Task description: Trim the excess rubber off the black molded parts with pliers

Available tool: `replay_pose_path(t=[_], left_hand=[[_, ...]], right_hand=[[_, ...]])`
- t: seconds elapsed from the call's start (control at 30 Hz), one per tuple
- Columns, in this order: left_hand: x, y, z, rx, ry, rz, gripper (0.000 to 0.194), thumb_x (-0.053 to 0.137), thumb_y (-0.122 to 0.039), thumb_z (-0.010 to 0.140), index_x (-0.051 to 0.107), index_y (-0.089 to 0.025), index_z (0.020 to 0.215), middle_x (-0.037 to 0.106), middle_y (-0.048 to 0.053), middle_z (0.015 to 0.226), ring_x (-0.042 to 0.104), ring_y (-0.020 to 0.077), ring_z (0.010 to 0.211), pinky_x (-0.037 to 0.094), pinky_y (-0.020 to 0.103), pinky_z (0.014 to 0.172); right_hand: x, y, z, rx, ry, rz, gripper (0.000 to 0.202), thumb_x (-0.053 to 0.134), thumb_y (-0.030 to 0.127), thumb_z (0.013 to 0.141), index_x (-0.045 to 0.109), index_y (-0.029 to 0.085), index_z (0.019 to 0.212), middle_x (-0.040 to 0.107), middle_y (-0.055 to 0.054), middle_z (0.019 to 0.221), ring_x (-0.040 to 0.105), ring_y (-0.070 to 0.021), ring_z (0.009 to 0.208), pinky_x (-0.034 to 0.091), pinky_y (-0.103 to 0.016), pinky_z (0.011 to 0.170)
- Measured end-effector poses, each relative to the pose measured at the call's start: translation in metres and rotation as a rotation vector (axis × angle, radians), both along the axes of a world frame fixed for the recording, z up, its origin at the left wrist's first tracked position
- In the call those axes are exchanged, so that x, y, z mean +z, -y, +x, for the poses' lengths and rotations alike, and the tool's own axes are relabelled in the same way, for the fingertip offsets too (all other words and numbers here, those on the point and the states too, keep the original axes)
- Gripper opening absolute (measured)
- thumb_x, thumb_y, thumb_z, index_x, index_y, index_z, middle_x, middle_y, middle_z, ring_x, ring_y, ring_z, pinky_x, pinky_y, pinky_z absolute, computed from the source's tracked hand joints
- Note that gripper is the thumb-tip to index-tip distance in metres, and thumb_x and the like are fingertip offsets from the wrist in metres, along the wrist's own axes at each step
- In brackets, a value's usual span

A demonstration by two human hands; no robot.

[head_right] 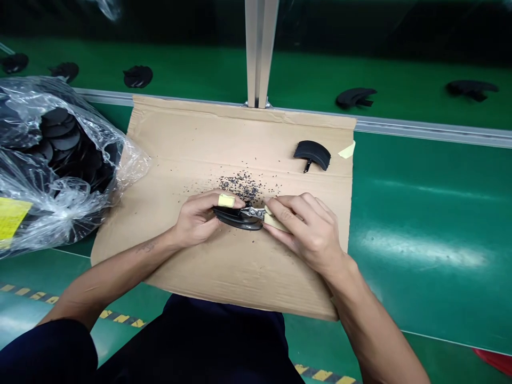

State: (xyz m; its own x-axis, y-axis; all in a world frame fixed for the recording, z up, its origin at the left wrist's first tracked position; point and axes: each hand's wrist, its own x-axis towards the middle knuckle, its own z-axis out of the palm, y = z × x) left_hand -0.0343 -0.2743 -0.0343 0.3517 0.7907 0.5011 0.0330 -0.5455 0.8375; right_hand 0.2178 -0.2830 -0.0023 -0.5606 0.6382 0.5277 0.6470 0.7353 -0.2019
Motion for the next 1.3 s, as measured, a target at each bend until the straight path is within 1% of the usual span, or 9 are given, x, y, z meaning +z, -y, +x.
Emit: replay_pose_path(t=[0.3, 0.43, 0.7, 0.8, 0.87, 0.93, 1.1, 1.17, 1.3], left_hand=[[0.000, 0.001, 0.001, -0.018, 0.030, -0.069, 0.028, 0.066, -0.011, 0.092, 0.074, -0.020, 0.117, 0.078, 0.007, 0.108, 0.073, 0.0150, 0.101, 0.060, 0.027, 0.090], [0.003, -0.002, 0.001, 0.048, -0.003, -0.075, 0.019, 0.069, -0.022, 0.092, 0.073, -0.018, 0.110, 0.077, 0.007, 0.102, 0.072, 0.0156, 0.096, 0.058, 0.027, 0.088], [-0.004, -0.021, 0.000, 0.267, 0.187, -0.559, 0.056, 0.055, -0.069, 0.093, 0.066, -0.018, 0.115, 0.074, 0.008, 0.108, 0.069, 0.0221, 0.102, 0.059, 0.037, 0.094], [-0.005, -0.047, -0.015, 0.292, 0.172, -0.641, 0.064, 0.038, -0.072, 0.098, 0.067, -0.020, 0.121, 0.076, 0.009, 0.104, 0.072, 0.0241, 0.098, 0.061, 0.041, 0.089], [0.003, -0.079, -0.028, 0.355, 0.016, -0.484, 0.060, 0.032, -0.063, 0.103, 0.066, -0.019, 0.126, 0.076, 0.010, 0.109, 0.071, 0.0247, 0.109, 0.058, 0.042, 0.098], [0.018, -0.120, -0.037, 0.487, -0.320, -0.222, 0.052, 0.029, -0.046, 0.107, 0.062, -0.016, 0.133, 0.072, 0.011, 0.125, 0.063, 0.0239, 0.125, 0.049, 0.042, 0.111], [0.057, -0.204, -0.039, 0.611, -0.561, -0.109, 0.044, 0.042, -0.018, 0.099, 0.061, -0.013, 0.138, 0.054, 0.015, 0.152, 0.046, 0.0253, 0.143, 0.032, 0.043, 0.123], [0.058, -0.217, -0.039, 0.599, -0.684, -0.115, 0.043, 0.048, -0.012, 0.092, 0.068, -0.016, 0.130, 0.056, 0.014, 0.151, 0.046, 0.0281, 0.143, 0.031, 0.047, 0.124], [0.042, -0.226, -0.049, 0.588, -0.930, -0.133, 0.044, 0.044, -0.010, 0.092, 0.069, -0.017, 0.127, 0.056, 0.013, 0.150, 0.046, 0.0305, 0.141, 0.032, 0.050, 0.122]], right_hand=[[0.001, 0.004, -0.001, 0.035, -0.025, -0.074, 0.041, 0.068, 0.019, 0.095, 0.058, 0.023, 0.135, 0.077, -0.008, 0.107, 0.070, -0.0193, 0.083, 0.056, -0.033, 0.072], [0.003, 0.000, 0.002, 0.022, -0.114, -0.159, 0.037, 0.067, 0.022, 0.095, 0.061, 0.024, 0.130, 0.076, -0.008, 0.108, 0.072, -0.0200, 0.088, 0.058, -0.033, 0.073], [0.008, -0.025, 0.034, 0.023, 0.203, -0.277, 0.031, 0.057, 0.049, 0.096, 0.070, 0.026, 0.113, 0.075, -0.010, 0.111, 0.072, -0.0331, 0.092, 0.057, -0.046, 0.068], [0.001, -0.029, 0.041, 0.014, 0.250, -0.260, 0.040, 0.057, 0.059, 0.092, 0.072, 0.024, 0.106, 0.075, -0.013, 0.106, 0.071, -0.0351, 0.090, 0.057, -0.048, 0.067], [-0.001, -0.030, 0.041, 0.020, 0.252, -0.251, 0.046, 0.058, 0.063, 0.091, 0.073, 0.022, 0.107, 0.075, -0.013, 0.106, 0.071, -0.0348, 0.092, 0.058, -0.048, 0.070], [0.000, -0.031, 0.038, 0.038, 0.225, -0.241, 0.048, 0.061, 0.063, 0.090, 0.073, 0.021, 0.110, 0.076, -0.013, 0.108, 0.072, -0.0326, 0.094, 0.060, -0.046, 0.073], [0.008, -0.033, 0.029, 0.047, 0.102, -0.223, 0.033, 0.063, 0.051, 0.093, 0.072, 0.021, 0.102, 0.076, -0.010, 0.099, 0.073, -0.0271, 0.089, 0.061, -0.042, 0.075], [0.010, -0.031, 0.028, 0.031, 0.057, -0.231, 0.028, 0.061, 0.047, 0.096, 0.071, 0.021, 0.100, 0.076, -0.009, 0.097, 0.073, -0.0255, 0.087, 0.061, -0.040, 0.073], [0.005, -0.028, 0.028, -0.001, 0.018, -0.210, 0.030, 0.057, 0.046, 0.099, 0.071, 0.019, 0.099, 0.076, -0.011, 0.097, 0.073, -0.0259, 0.088, 0.060, -0.039, 0.074]])
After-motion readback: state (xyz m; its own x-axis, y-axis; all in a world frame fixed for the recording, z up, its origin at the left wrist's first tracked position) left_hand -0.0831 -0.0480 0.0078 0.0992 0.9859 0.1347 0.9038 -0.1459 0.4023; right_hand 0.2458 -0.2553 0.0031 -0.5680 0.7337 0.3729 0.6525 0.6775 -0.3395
